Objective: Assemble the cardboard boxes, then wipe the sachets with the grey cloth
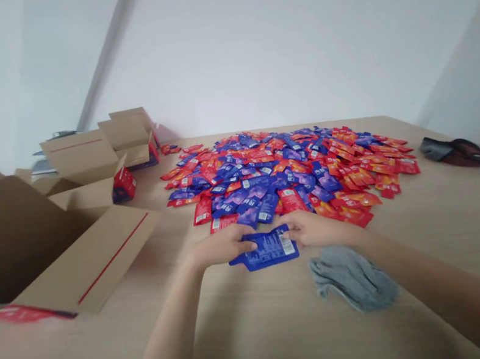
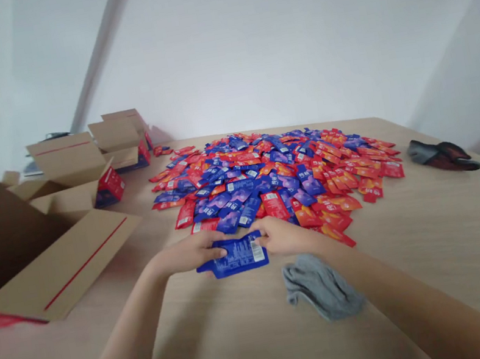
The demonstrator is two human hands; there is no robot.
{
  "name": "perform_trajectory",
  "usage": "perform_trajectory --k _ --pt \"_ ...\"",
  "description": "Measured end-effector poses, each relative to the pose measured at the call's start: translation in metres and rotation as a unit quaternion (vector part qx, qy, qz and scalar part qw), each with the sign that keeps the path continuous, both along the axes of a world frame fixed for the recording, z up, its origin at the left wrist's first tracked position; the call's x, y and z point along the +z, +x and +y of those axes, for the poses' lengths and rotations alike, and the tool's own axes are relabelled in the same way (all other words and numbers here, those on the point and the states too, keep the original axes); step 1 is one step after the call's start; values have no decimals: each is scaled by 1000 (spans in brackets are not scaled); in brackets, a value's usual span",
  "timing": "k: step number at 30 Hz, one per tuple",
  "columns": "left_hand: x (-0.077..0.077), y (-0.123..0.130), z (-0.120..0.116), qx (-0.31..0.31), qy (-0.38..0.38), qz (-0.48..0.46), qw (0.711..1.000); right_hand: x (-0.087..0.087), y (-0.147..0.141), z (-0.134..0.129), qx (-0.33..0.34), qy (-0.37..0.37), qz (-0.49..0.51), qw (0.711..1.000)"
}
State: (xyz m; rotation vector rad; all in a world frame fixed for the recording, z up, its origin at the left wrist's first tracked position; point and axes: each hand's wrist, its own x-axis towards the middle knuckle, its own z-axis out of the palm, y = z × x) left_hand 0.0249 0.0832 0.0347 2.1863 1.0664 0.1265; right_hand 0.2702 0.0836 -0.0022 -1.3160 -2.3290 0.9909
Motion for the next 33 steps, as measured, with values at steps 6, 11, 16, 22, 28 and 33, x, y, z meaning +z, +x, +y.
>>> perform_trajectory --k 6,11,16,22,28,33 --pt "-70 11 -52 68 -64 53 994 -49 -14 -44 -34 -15 -129 991" --pt "-71 16 -77 188 59 101 975 -43 -24 -49 -85 42 -201 975" --pt "-71 6 -117 222 253 103 936 -31 6 -74 -106 240 -226 938" --pt "-115 2 -157 162 315 77 932 -83 75 -110 -150 285 -296 899" --pt "-124 10 -159 178 304 93 931 -75 61 -91 -232 271 -139 924" --pt "-123 11 -161 185 302 91 931 -46 -46 -89 -131 325 -26 936"
